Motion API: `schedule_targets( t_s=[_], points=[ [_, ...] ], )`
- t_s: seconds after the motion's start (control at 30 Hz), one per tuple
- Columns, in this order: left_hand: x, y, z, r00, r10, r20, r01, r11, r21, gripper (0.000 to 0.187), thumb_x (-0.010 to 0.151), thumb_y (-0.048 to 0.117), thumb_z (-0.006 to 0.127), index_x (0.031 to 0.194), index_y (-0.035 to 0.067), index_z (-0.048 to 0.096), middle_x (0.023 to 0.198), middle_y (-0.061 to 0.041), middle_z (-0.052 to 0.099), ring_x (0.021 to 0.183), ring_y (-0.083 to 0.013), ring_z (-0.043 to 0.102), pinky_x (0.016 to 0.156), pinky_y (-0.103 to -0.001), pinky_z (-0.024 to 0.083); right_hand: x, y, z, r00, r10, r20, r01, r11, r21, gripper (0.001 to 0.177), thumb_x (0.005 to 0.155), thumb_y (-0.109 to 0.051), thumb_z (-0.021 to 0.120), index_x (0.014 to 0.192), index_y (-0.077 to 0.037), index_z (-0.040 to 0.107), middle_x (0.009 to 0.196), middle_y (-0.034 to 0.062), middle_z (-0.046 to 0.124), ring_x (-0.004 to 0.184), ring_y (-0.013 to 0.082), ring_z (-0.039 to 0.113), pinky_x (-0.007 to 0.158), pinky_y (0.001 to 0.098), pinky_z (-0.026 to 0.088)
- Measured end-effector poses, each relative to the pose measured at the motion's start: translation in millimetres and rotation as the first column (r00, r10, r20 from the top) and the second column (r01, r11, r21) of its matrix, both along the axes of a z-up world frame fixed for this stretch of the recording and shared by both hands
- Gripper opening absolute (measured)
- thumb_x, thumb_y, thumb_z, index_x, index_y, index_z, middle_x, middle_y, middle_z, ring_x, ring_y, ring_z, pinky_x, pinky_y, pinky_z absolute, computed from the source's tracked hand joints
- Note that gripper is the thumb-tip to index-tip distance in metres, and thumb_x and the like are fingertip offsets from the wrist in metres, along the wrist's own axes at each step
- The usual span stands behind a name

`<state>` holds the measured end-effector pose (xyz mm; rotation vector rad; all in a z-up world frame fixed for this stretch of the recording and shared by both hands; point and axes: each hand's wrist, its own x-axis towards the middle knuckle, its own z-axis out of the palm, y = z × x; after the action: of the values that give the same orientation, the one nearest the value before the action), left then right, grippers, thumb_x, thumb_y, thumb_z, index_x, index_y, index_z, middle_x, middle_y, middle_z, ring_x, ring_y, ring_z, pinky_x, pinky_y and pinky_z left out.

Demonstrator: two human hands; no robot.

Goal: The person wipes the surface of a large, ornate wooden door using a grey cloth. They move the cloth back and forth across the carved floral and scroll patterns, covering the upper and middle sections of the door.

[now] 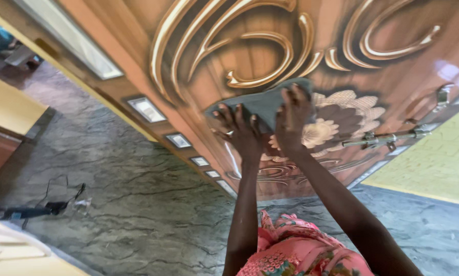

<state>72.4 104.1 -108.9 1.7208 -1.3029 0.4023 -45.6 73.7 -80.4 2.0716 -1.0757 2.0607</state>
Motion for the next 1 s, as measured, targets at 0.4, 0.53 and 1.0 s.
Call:
schedule_targets(
  t_s=[0.4, 0.53, 1.0],
  points=[
    [40.5, 29.0, 24.8, 0.959, 0.091, -0.267, -0.095, 0.995, -0.003, 0.068, 0.109, 0.025, 0.048, 0.168, 0.006, 0.020, 0.177, -0.021, 0.004, 0.165, -0.0408, 0.000, 0.127, -0.065, -0.002, 99.4, -31.7, -11.5, 0.934, 0.071, -0.351, -0.120, 0.985, -0.121, 0.050, 0.108, -0.020, 0.063, 0.151, 0.003, 0.050, 0.149, 0.0266, 0.047, 0.144, 0.0452, 0.042, 0.122, 0.0580, 0.032],
    [-2.4, 12.6, 31.3, 0.972, 0.159, -0.174, -0.171, 0.984, -0.057, 0.072, 0.105, 0.028, 0.060, 0.166, 0.011, 0.027, 0.174, -0.026, 0.004, 0.161, -0.0470, -0.001, 0.127, -0.064, 0.001, 45.0, -52.5, -16.2, 0.955, -0.071, -0.290, 0.008, 0.977, -0.213, 0.040, 0.110, -0.012, 0.060, 0.143, 0.011, 0.055, 0.155, 0.0333, 0.043, 0.151, 0.0498, 0.038, 0.133, 0.0589, 0.025],
    [-255.8, -76.9, 65.5, 0.949, -0.302, -0.093, 0.275, 0.934, -0.230, 0.078, 0.109, 0.039, 0.053, 0.167, 0.006, 0.013, 0.171, -0.038, -0.004, 0.158, -0.0627, -0.008, 0.126, -0.074, 0.004, -235.2, -131.0, 19.5, 0.875, -0.436, -0.210, 0.400, 0.896, -0.193, 0.052, 0.114, -0.030, 0.042, 0.149, 0.007, 0.051, 0.160, 0.0258, 0.040, 0.154, 0.0475, 0.030, 0.130, 0.0610, 0.019]
  ],
)
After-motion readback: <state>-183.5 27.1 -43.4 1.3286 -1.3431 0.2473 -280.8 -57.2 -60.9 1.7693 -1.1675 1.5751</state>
